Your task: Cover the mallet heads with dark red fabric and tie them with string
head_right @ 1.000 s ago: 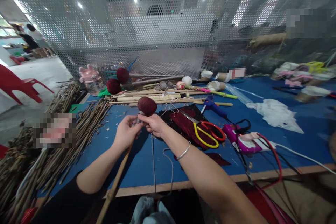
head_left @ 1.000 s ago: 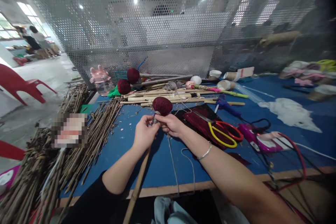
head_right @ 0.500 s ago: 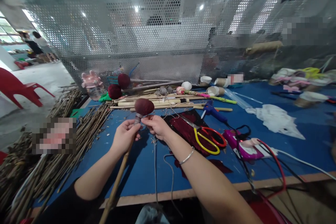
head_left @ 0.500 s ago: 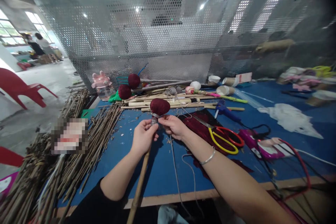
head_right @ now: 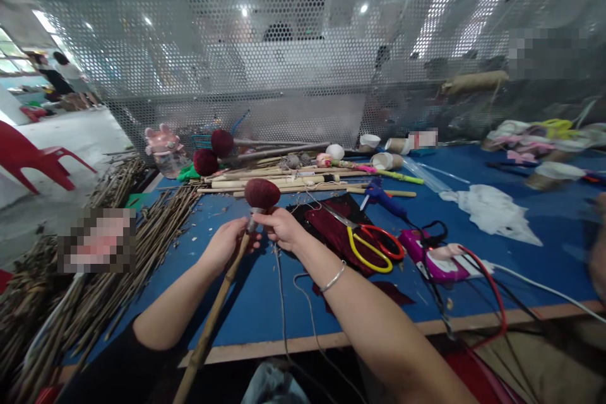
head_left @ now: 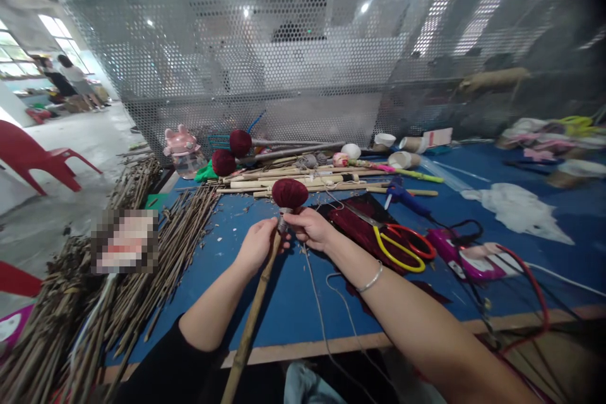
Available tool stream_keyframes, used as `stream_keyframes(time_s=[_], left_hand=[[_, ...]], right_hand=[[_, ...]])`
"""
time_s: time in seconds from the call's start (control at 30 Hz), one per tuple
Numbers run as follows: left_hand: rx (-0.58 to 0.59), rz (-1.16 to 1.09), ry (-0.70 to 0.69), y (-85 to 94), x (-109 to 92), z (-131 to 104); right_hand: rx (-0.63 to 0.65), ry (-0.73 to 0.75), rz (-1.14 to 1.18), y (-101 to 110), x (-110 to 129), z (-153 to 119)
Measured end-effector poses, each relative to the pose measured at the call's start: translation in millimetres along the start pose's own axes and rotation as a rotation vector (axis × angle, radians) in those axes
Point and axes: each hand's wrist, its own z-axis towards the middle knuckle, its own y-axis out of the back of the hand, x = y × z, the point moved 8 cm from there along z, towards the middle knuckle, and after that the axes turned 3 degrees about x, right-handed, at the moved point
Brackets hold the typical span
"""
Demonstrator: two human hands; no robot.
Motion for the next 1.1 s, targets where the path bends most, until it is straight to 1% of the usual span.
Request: stream_keyframes(time_s=[0.07,0.13,0.17,0.2,0.23,0.27,0.33,0.37,0.43,0.53,0.63,0.77,0.93,1.03,1.1], left_hand=[[-0.128,0.092,-0.120,12.9,-8,3],[-0.264,0.208,-0.277,24.5,-23,4],[-0.306,0.269,-0.335,27.6,-31,4],[-0.310,0.332,-0.363,27.7,-36,4],[-0.281,0.393,-0.367,25.2,-39,6],[-0.224,0.450,-0.352,20.4,-40,8],[-0.115,0.531,-0.303,10.2,-36,8],[-0.096,0.542,-0.277,7.5,-32,7],[-0.143,0.503,-0.239,8.2,-24,2],[-0.215,0.378,-0.217,11.5,-16,-4],[-0.223,0.283,-0.223,14.1,-17,-7],[-0.232,0.236,-0.232,18.7,-24,-11],[-0.236,0.234,-0.247,19.3,-27,-12],[-0.278,0.311,-0.262,22.8,-28,-12],[-0.313,0.399,-0.298,25.7,-30,-14]], right_hand=[[0.002,-0.020,0.000,-1,-3,0],[0.000,-0.029,-0.002,-2,-3,0],[-0.003,-0.032,-0.007,-2,-3,0],[-0.009,-0.035,-0.012,-2,-3,0],[-0.017,-0.039,-0.017,-2,-2,0],[-0.033,-0.042,-0.028,-1,-2,0],[-0.070,-0.049,-0.065,1,-3,-1],[-0.079,-0.054,-0.086,1,-3,-1],[-0.068,-0.059,-0.121,-1,-3,-1],[-0.010,-0.034,-0.166,-7,0,-1],[0.006,-0.008,-0.236,-6,5,-2],[-0.021,0.028,-0.257,-3,13,-5],[-0.048,0.028,-0.221,-4,15,-7],[-0.027,0.040,-0.218,-8,14,-7],[0.004,0.058,-0.227,-13,14,-8]])
